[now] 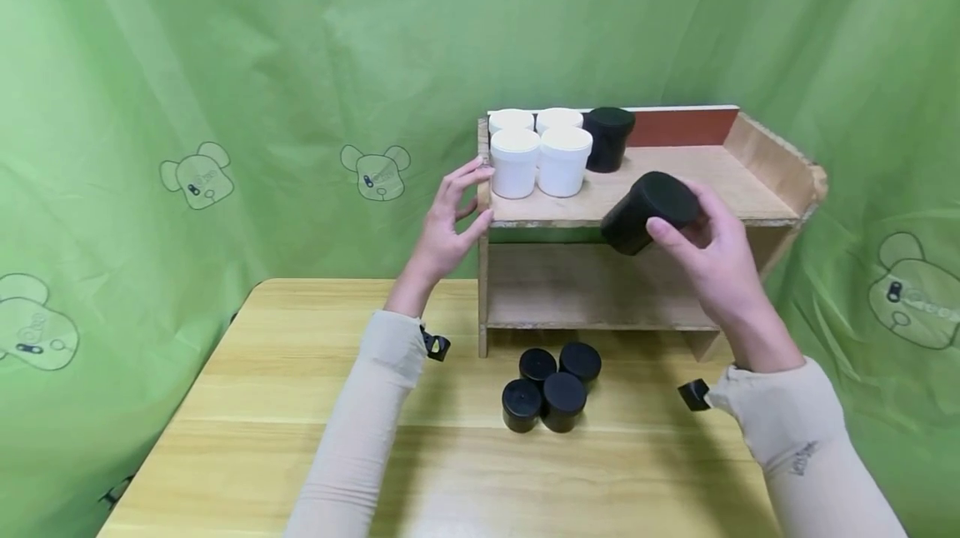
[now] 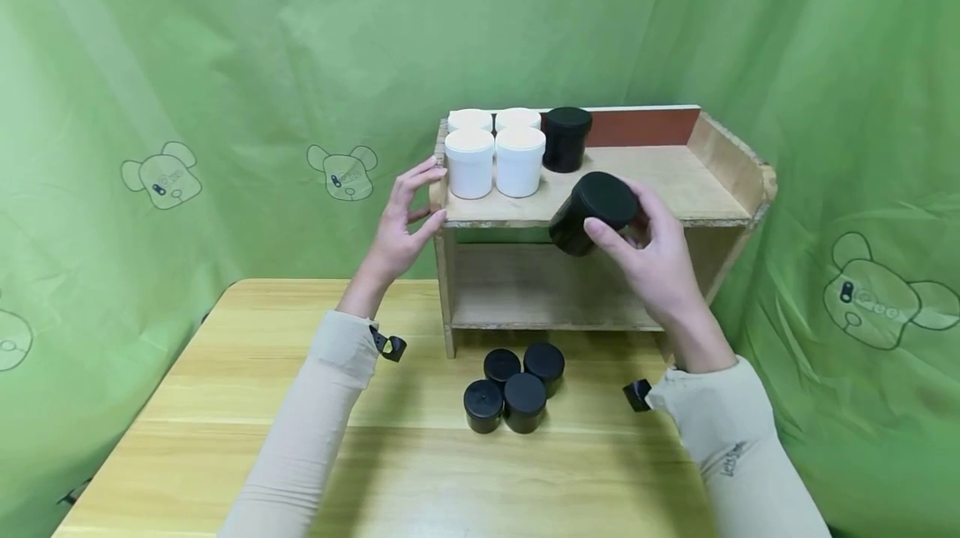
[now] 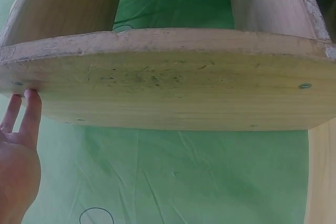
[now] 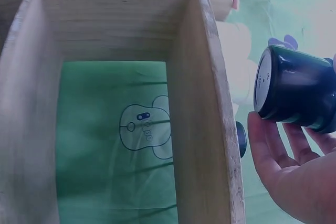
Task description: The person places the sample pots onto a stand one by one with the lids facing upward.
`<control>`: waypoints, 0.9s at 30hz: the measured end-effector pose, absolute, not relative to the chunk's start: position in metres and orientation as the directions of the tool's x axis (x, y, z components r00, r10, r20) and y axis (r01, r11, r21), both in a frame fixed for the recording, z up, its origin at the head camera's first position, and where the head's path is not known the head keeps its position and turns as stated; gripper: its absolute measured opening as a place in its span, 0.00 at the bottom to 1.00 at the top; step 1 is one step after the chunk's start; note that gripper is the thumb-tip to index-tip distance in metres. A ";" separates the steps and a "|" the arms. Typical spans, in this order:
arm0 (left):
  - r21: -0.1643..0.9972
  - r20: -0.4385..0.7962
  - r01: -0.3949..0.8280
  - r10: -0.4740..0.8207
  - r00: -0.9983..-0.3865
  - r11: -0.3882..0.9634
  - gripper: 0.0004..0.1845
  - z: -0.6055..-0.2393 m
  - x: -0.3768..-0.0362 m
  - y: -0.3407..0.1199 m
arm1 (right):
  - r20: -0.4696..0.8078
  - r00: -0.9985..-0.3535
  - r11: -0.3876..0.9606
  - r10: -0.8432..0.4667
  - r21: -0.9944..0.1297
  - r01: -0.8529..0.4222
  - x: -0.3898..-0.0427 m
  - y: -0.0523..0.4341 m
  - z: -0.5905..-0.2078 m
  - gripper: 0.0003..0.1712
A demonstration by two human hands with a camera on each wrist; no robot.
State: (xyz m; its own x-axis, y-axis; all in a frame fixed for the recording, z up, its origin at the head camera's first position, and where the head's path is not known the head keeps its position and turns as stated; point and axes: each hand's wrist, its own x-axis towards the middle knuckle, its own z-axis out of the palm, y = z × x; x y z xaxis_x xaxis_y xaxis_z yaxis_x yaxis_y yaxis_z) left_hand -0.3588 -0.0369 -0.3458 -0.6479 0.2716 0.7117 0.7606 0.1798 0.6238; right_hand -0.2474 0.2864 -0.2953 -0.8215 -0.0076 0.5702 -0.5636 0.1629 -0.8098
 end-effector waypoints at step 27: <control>0.606 0.732 0.777 0.265 -0.628 0.171 0.29 -0.348 -0.362 -0.036 | 0.478 -0.865 0.365 0.149 -0.840 -0.401 -0.325 0.278 -0.259 0.35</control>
State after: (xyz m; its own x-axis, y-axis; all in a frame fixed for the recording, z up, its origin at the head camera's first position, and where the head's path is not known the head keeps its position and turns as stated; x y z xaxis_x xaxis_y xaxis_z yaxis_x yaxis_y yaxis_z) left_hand -0.3617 -0.0364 -0.3476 -0.6281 0.2650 0.7316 0.7773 0.1706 0.6055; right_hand -0.3245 0.2775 -0.2589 -0.8655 0.1488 0.4784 -0.4014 0.3654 -0.8399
